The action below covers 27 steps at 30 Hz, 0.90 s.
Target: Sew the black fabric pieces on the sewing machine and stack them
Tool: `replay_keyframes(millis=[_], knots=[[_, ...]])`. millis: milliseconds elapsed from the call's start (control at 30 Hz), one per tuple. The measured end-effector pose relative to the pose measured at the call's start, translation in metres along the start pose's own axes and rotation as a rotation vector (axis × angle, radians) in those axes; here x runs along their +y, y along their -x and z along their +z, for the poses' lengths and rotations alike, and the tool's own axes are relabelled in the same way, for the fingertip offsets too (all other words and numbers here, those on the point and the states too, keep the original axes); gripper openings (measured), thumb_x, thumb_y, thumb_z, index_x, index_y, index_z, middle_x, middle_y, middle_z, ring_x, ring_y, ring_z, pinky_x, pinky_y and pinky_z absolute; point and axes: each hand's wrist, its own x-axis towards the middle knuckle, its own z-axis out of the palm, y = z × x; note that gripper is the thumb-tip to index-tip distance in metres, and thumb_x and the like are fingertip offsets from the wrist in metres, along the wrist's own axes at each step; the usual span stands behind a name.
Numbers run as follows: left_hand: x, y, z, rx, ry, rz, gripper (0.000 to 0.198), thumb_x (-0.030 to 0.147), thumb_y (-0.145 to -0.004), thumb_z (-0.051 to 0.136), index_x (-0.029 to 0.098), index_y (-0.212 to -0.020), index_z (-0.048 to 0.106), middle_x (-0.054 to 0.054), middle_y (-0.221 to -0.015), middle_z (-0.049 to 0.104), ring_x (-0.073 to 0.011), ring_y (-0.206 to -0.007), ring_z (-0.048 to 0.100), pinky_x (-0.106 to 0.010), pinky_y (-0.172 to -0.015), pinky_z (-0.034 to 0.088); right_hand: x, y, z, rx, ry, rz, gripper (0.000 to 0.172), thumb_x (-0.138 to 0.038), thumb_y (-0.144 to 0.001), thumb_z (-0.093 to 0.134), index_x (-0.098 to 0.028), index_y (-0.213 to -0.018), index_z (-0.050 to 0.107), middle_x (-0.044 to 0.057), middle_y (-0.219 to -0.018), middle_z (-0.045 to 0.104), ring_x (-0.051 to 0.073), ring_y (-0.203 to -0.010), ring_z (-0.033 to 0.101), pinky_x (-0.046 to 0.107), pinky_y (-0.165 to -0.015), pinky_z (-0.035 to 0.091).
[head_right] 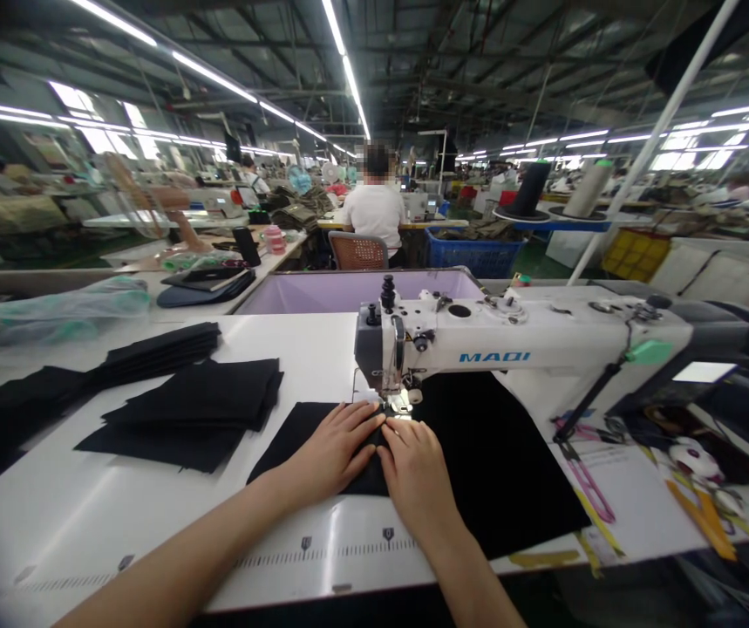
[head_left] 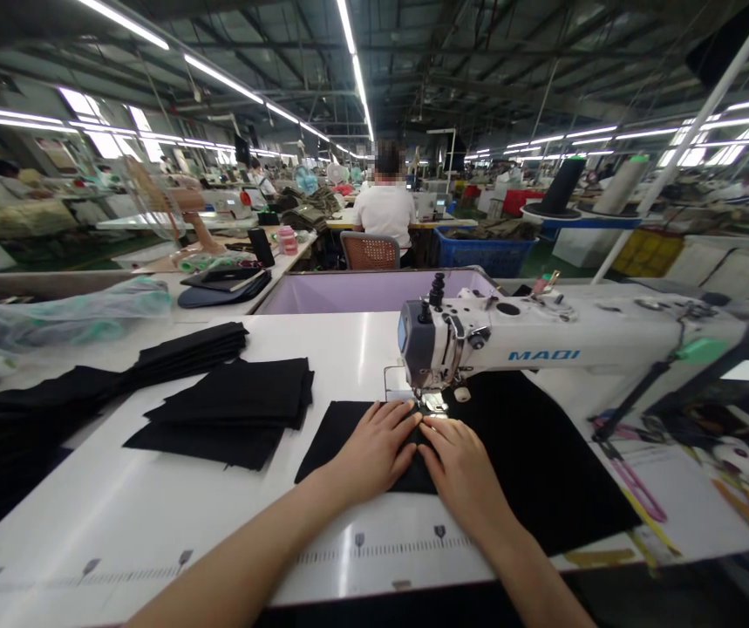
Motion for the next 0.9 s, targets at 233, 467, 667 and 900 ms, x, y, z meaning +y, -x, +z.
replay_keyframes(millis=[233, 467, 667, 900], knots=[[0.0, 0.001, 0.001, 0.02, -0.032, 0.022, 0.044, 0.029, -0.098, 0.049, 0.022, -0.141, 0.051, -0.009, -0.15, 0.049, -0.027, -0.14, 0.043, -0.051, -0.117, 0.032, 0.001, 0.002, 0.0, 0.006, 0.001, -0.004, 0.029, -0.016, -0.095, 0.05, -0.015, -0.12, 0.064, 0.012, -0.123, 0.066, 0.027, -0.114, 0.059, 0.052, -0.104, 0.046], [-0.005, -0.002, 0.002, 0.01, -0.074, 0.03, 0.045, 0.031, -0.099, 0.049, 0.02, -0.142, 0.05, -0.01, -0.152, 0.047, -0.0276, -0.14, 0.042, -0.052, -0.116, 0.033, -0.001, -0.001, -0.001, 0.006, -0.003, 0.015, 0.028, -0.017, -0.095, 0.05, -0.016, -0.119, 0.064, 0.012, -0.123, 0.066, 0.028, -0.113, 0.06, 0.053, -0.103, 0.047], [0.018, 0.021, -0.007, -0.064, -0.128, 0.125, 0.043, 0.021, -0.097, 0.049, 0.016, -0.14, 0.052, -0.012, -0.149, 0.05, -0.0317, -0.137, 0.046, -0.053, -0.111, 0.041, -0.004, 0.028, -0.017, -0.047, -0.01, -0.038, 0.027, -0.022, -0.098, 0.048, -0.018, -0.118, 0.065, 0.011, -0.123, 0.067, 0.026, -0.114, 0.061, 0.051, -0.105, 0.046], [0.039, 0.051, -0.012, -0.028, -0.057, 0.262, 0.039, 0.026, -0.101, 0.046, 0.019, -0.138, 0.053, -0.009, -0.144, 0.056, -0.0261, -0.131, 0.054, -0.045, -0.11, 0.044, -0.003, 0.054, -0.033, -0.05, -0.045, -0.128, 0.029, -0.024, -0.101, 0.045, -0.022, -0.122, 0.065, 0.006, -0.125, 0.069, 0.021, -0.118, 0.061, 0.048, -0.111, 0.041]])
